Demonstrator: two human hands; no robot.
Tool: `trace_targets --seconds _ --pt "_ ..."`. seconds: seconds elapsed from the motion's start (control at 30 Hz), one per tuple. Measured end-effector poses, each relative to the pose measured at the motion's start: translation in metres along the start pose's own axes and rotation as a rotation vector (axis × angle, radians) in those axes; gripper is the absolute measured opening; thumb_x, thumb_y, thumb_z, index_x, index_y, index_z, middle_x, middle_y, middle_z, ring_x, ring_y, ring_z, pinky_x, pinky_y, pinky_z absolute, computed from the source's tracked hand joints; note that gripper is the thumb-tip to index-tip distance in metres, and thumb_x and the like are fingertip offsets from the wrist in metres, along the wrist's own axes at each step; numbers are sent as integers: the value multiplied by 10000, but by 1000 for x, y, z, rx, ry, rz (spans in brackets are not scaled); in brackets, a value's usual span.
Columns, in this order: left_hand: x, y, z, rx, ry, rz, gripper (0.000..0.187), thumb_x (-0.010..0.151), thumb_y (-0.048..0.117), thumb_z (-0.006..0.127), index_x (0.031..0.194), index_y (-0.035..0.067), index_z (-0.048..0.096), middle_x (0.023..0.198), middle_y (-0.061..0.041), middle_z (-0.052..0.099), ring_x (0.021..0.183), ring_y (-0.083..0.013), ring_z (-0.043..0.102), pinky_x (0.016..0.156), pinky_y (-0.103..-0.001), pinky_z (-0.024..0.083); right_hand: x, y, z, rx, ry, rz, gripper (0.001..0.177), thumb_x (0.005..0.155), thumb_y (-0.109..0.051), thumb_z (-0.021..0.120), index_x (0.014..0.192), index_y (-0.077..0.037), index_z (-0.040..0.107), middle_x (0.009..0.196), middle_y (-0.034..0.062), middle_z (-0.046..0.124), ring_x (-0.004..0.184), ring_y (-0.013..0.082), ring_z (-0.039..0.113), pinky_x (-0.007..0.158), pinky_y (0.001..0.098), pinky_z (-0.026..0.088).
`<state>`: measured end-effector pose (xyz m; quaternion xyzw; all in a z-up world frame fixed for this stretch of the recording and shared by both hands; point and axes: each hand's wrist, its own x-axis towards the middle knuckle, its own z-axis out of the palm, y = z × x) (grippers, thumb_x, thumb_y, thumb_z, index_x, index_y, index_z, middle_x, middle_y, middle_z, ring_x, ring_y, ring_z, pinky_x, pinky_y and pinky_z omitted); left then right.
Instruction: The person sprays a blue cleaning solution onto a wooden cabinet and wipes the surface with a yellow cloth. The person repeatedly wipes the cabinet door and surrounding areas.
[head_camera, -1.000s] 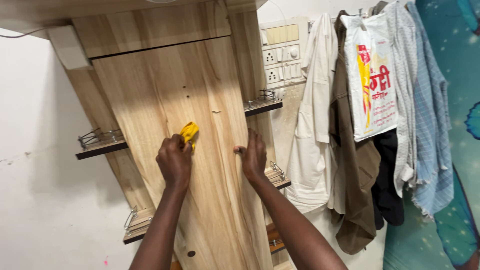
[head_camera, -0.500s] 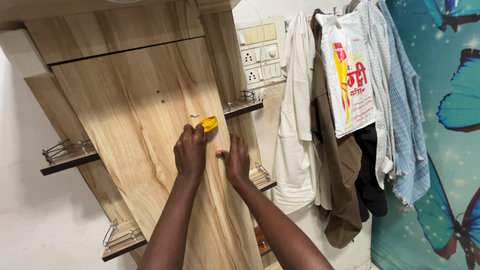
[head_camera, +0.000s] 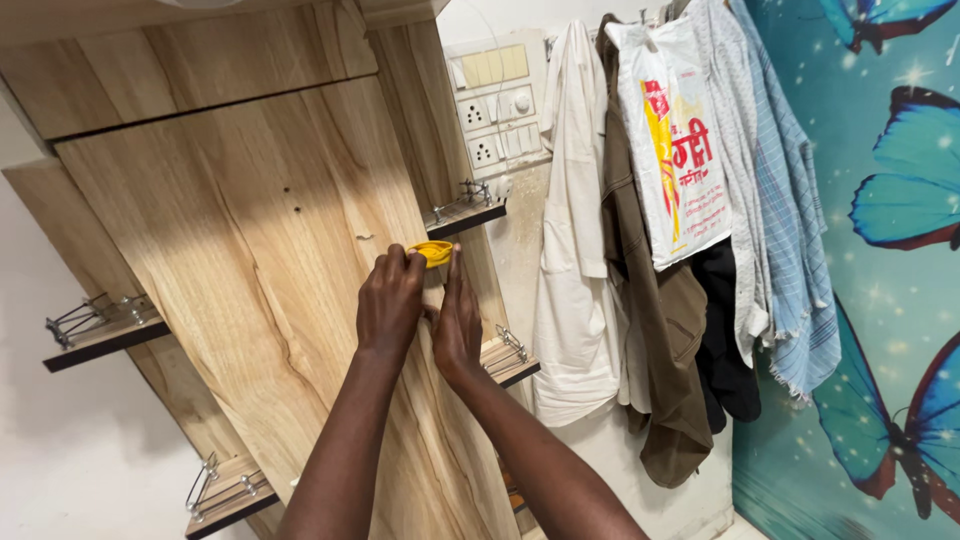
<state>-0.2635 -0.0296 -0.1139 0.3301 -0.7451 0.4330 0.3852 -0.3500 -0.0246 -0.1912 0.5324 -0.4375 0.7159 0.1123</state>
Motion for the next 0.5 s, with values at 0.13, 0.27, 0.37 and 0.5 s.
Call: trace_targets --seconds 0.13,0.27,0.37,0.5 --pt "2 0 -1 -1 -35 69 393 709 -30 771 1087 31 682 1057 -107 642 975 -246 688 803 -336 621 -1 -4 -4 -14 -122 121 1036 850 112 688 1666 -249 161 1328 214 576 1152 397 598 954 474 537" --pt "4 0 -7 -43 -86 122 518 571 58 806 1075 19 696 1057 -119 640 958 -265 677 812 -352 613 -1 -6 -6 13 -141 127 997 877 127 667 1659 -336 256 1319 195 571 1127 346 624 922 438 579" --pt "6 -2 -11 -55 -130 155 576 531 104 812 1089 10 701 1057 -113 640 952 -263 668 803 -349 612 5 -6 -8 -124 -113 104 980 787 63 755 1599 -291 336 1274 175 578 1120 349 591 904 466 539" --pt "5 -5 -7 -3 -124 207 346 799 42 755 1143 53 712 1076 -76 645 961 -229 661 776 -322 613 17 3 -17 -323 8 -67 655 782 -12 778 1387 -215 631 1234 120 608 1120 303 601 931 443 533"
